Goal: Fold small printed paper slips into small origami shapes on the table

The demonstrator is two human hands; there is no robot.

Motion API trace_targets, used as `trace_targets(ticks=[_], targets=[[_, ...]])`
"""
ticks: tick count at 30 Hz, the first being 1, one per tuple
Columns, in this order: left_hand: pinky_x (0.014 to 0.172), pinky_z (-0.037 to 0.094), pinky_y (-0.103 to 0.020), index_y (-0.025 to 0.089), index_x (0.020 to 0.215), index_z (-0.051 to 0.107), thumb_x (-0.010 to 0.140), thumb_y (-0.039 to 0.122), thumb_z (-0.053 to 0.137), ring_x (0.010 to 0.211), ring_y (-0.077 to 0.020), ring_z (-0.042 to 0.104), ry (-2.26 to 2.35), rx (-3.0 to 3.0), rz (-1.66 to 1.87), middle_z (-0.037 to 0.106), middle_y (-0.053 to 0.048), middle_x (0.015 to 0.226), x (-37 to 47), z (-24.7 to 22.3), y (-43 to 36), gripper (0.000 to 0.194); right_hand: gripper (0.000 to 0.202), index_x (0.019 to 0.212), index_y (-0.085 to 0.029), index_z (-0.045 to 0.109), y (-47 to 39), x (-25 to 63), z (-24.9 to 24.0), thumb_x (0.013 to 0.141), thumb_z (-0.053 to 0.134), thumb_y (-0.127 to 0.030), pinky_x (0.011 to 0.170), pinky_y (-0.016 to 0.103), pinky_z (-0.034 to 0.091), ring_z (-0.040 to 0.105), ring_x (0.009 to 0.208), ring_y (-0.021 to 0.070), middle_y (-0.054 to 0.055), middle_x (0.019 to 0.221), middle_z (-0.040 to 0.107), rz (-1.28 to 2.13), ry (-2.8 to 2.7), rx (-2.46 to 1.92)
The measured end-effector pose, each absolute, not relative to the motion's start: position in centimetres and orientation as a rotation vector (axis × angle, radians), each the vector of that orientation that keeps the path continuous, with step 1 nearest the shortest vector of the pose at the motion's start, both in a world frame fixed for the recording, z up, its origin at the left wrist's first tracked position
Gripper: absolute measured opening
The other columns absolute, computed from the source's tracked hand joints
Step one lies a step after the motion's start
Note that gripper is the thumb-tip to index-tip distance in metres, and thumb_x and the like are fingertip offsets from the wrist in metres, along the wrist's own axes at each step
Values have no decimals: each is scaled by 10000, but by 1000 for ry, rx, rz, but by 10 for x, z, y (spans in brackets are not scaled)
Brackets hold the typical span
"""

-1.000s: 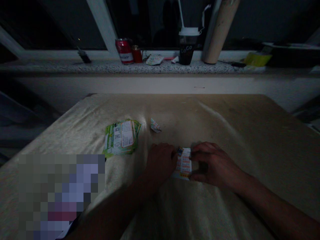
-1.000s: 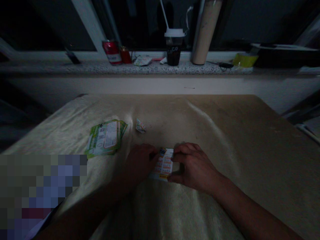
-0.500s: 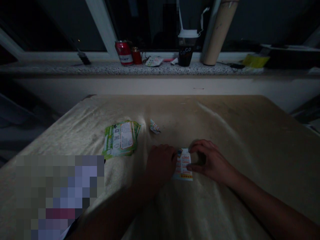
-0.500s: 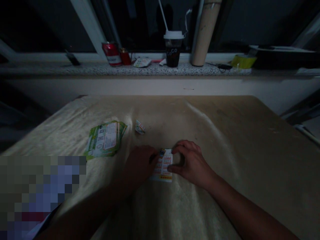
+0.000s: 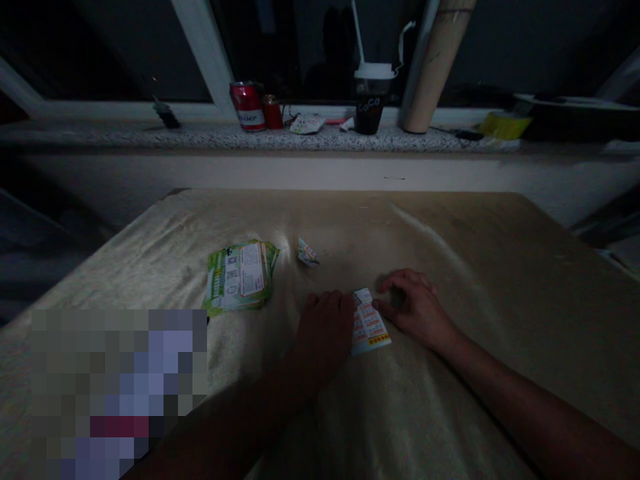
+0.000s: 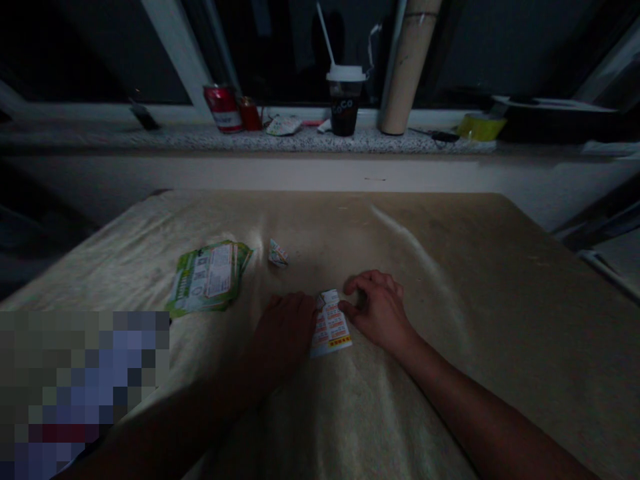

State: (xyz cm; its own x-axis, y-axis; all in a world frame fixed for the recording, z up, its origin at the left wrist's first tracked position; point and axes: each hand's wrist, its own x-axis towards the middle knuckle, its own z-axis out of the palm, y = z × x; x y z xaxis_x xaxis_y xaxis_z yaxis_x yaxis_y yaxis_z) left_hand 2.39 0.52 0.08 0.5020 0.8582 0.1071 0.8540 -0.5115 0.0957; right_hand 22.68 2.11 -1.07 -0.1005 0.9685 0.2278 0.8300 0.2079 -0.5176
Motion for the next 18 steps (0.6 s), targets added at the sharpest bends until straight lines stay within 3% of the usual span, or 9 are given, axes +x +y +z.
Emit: trace_targets(ticks=[12,18], targets=[[842,444,-464,137,989,628,951,143,472,903,-286,620,1524,2644,289,669,-116,952,23,1,6,161,141,853,-246,703,54,214,-8,773,714,-361,879,479,354,563,1029,329,86,997,669,300,-1911,-1776],[857,450,-417,161,946,639,961,180,476,883,-240,631,1565,2506,434,684,-86,893,18,-1,9,165,155,901,-237,720,49,222,-6,858,638,-361,929,467,410,612,1027,281,70,1001,715,393,-1939,-1629]])
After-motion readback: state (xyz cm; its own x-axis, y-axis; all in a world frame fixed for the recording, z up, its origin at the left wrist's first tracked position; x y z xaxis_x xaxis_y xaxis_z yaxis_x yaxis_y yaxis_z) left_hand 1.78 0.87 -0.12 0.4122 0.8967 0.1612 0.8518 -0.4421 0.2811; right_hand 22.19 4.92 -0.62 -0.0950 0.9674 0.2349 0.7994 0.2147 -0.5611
